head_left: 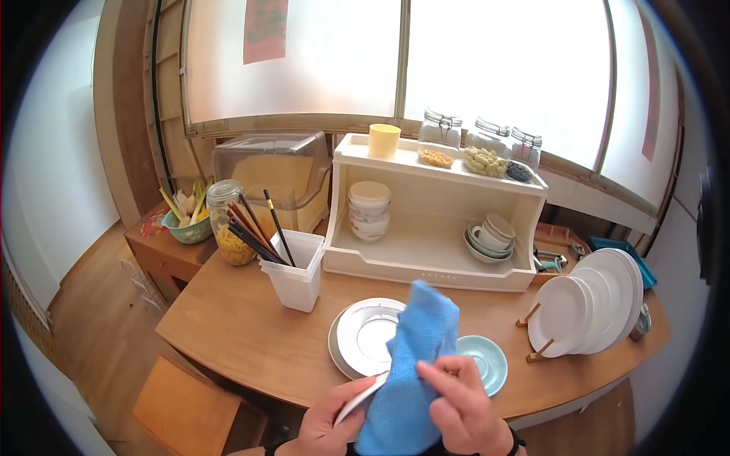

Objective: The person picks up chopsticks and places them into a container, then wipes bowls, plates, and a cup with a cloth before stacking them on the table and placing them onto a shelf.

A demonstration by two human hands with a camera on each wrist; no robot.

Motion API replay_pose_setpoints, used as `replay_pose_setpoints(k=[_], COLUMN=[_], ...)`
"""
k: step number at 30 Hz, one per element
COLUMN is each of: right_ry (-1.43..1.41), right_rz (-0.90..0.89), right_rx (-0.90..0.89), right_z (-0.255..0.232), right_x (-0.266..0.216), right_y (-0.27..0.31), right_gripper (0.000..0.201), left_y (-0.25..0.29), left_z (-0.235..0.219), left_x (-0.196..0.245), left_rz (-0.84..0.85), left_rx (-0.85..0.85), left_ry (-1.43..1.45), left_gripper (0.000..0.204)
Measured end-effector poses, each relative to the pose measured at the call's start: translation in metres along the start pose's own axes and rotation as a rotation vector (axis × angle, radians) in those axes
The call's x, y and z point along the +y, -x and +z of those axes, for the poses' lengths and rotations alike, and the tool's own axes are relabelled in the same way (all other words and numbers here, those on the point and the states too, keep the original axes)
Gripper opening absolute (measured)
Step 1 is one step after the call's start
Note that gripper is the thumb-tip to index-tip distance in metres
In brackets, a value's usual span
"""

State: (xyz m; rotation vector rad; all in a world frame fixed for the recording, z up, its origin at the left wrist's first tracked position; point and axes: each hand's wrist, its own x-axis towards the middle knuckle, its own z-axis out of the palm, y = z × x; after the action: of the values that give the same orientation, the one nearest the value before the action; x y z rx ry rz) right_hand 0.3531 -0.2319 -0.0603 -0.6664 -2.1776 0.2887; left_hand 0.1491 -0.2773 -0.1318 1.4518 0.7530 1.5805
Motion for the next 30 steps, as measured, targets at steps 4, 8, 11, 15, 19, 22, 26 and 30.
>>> replay_pose_setpoints(k=[4,8,11,15,19,22,26,30], right_ry=[0.277,0.004,-0.409,-1.068,-1.251,-1.173,-0.462,-1.232], right_rz=[-0.070,0.045,0.342,0.590,0.736,0.677,0.100,0.519], right_rx=[-0.027,0.049,-0.187,0.114,0.232,0.198,0.013,0.361], right_z=[-0.002,0.017,0.004,0.064,0.084,0.068,0.012,0.056], right_x=[-0.009,0.003,0.016,0.030,0.025,0.027,0.012,-0.008], right_y=[0.001,-0.002,0.003,0.051,0.066,0.069,0.032,0.044], right_gripper=[0.064,0.035,0.038,0.034,0.050,0.044,0.030,0.035], left_y=[-0.004,-0.003,0.003,0.034,0.042,0.009,-0.005,0.007], left_z=[-0.002,0.002,-0.007,-0.013,0.008,0.002,-0.025,-0.010], left_x=[0.014,0.022,0.024,-0.004,-0.031,-0.002,0.022,0.011], left_rz=[-0.195,-0.173,-0.170,-0.002,-0.306,0.497,0.177,0.227], left_rx=[0.003,-0.170,-0.195,0.086,-0.065,-0.158,-0.305,-0.132], left_ry=[0.178,0.108,0.071,0.180,0.859,-0.059,0.126,0.248], left_gripper=[0.043,0.044,0.040,0.041,0.044,0.049,0.049,0.049])
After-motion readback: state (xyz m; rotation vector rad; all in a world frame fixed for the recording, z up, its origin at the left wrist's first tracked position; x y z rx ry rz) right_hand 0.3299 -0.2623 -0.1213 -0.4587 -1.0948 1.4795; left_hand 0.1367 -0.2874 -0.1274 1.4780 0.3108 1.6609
